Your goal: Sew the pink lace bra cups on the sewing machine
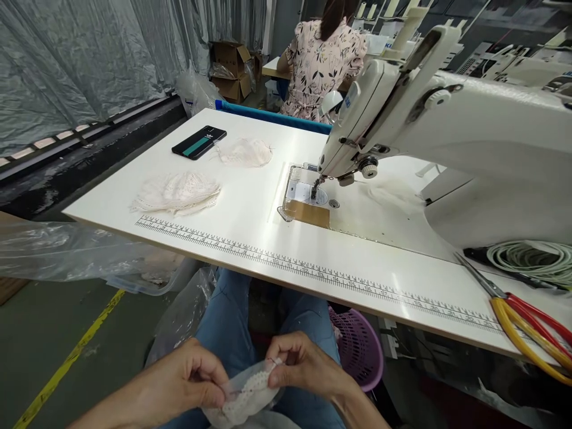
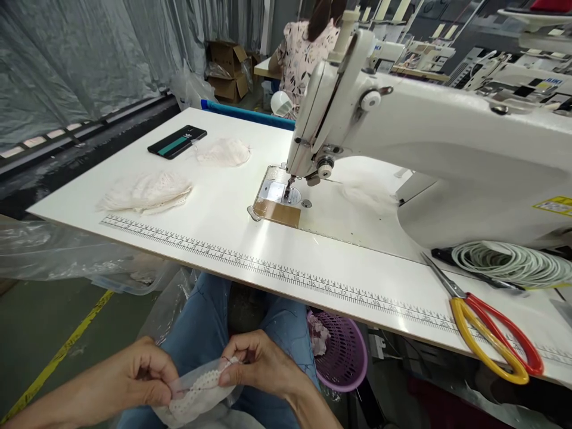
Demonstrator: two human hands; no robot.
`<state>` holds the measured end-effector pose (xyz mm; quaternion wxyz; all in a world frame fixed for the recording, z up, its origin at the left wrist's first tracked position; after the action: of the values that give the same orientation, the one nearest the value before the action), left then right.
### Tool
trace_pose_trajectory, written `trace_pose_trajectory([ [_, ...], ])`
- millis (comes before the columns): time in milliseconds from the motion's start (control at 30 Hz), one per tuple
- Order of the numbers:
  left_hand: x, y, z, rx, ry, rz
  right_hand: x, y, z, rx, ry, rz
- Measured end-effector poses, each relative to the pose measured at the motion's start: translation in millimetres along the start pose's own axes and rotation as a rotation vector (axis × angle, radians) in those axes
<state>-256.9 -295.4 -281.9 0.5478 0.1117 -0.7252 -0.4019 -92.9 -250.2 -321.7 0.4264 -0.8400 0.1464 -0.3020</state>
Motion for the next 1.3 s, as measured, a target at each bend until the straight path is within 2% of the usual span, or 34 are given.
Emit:
trace_pose_trajectory([
  [100,3.1,0.9,0.6,0.012,-0.018,-0.009,-1.6,-2.9,-4.6,0.029,-0.013,0.009],
  [233,-2.7,3.9,-4.0,-0.028,-0.003,-0.030,-4.3,-10.4,-10.7,0.219,-0.011,0.049],
  [433,-16.3,1.2,-6.3,-0.116,0.128,-0.028,-0.5,-21.8,-13.5,0.362,0.005,0.095],
  [600,-18.0,2.9,-6.5,-0.067,0.081,-0.022,-2.6,-23.3,-16.3,0.384,-0.018,0.092],
  [700,-15.4,4.4,-6.0,-0.014,0.024,-0.005,-6.1,-22.1,-11.0,0.315,-0.005,0.097],
  [867,-10.6,-2.7,1.3,-0.036,0.044,0.050,-6.1,-14.0,10.1,0.099,0.076,0.045],
  [1133,-9.3,2.4,-1.5,-0.012,-0.082,0.010,-2.4,-5.5,16.5,0.025,0.087,0.001],
  [1300,-5.6,-2.9,4.7,-0.079,0.015,0.053,-0.5,-7.2,11.3,0.018,0.078,0.008],
])
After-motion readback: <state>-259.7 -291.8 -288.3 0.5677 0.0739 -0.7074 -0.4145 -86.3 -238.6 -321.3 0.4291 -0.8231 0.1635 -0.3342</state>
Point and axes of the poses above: each hand's wrist, its own x-axis away from the middle knuckle, its own z-axis out of the back of the hand, y = z × x, the point moved 6 cm from there along -x, towards the middle knuckle, and after that the axes turned 3 degrees about z, right-handed, at the moved point
